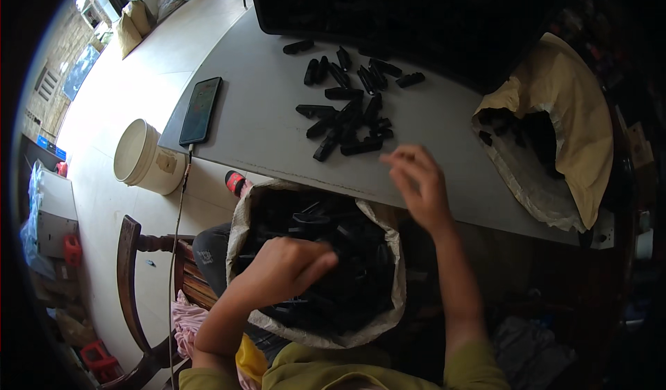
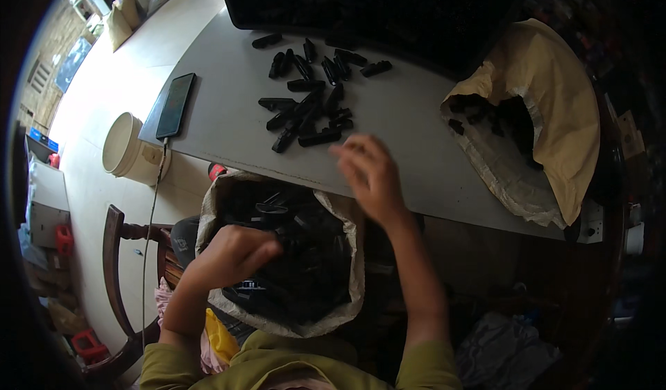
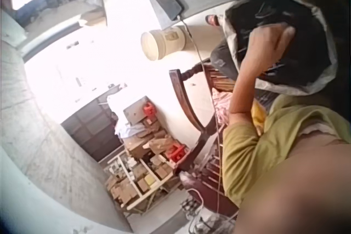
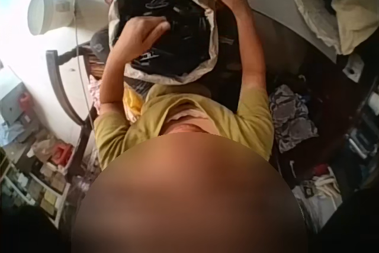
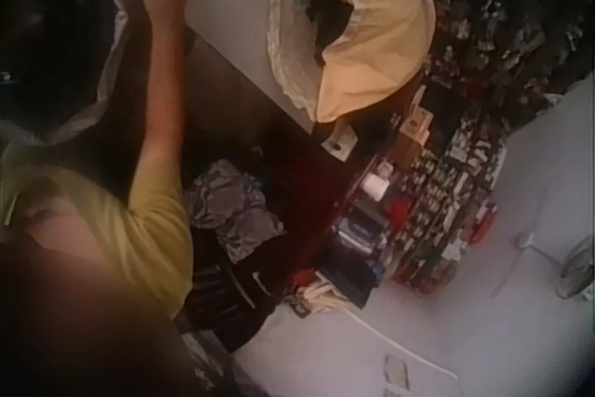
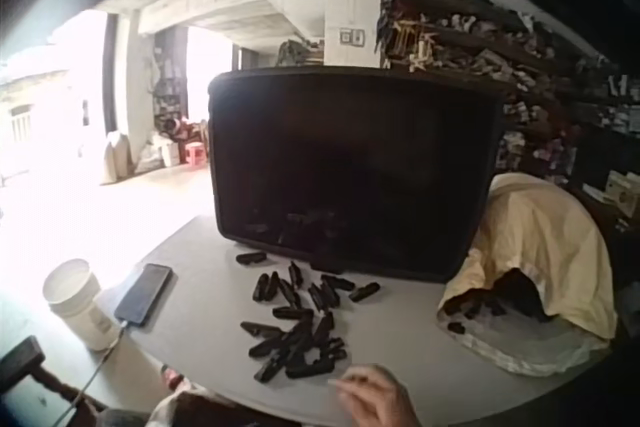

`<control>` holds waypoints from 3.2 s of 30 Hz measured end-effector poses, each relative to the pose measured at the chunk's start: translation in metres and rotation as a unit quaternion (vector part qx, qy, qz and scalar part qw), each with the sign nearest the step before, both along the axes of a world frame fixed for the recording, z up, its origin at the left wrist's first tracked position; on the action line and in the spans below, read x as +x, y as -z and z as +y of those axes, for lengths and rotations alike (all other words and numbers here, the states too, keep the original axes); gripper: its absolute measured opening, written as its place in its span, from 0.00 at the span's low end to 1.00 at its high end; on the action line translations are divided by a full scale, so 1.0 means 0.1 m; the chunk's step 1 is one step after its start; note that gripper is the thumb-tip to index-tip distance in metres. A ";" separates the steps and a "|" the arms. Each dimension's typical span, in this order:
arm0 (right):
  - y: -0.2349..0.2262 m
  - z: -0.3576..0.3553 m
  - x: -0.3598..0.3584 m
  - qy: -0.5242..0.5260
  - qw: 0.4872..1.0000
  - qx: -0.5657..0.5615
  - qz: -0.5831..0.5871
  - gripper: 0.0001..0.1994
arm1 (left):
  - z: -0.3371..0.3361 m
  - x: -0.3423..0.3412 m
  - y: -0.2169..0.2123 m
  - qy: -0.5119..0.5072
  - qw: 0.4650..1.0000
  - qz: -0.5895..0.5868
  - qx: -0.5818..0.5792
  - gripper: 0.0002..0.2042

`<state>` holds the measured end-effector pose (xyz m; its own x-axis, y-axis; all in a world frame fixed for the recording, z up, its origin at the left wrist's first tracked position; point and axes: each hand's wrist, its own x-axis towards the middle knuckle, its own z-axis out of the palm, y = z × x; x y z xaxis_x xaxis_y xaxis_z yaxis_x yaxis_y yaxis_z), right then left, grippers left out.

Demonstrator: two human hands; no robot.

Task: Picking up small black plastic parts from a table and placing them into a large bag.

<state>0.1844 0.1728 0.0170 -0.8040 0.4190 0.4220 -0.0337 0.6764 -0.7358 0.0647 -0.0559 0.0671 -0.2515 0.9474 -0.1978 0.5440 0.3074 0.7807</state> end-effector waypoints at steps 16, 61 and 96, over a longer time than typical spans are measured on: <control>0.31 0.33 -0.09 0.125 0.977 0.155 -0.070 0.08 | 1.12 -0.39 0.57 -0.026 0.898 0.410 0.159 0.09; -0.30 -0.39 0.20 -0.140 0.987 0.075 0.035 0.20 | 0.56 0.04 0.00 -0.165 0.928 -0.325 -0.076 0.27; -0.10 -0.23 -0.02 0.053 0.996 -0.069 0.012 0.11 | 0.78 -0.44 0.38 -0.219 0.873 -0.413 0.139 0.16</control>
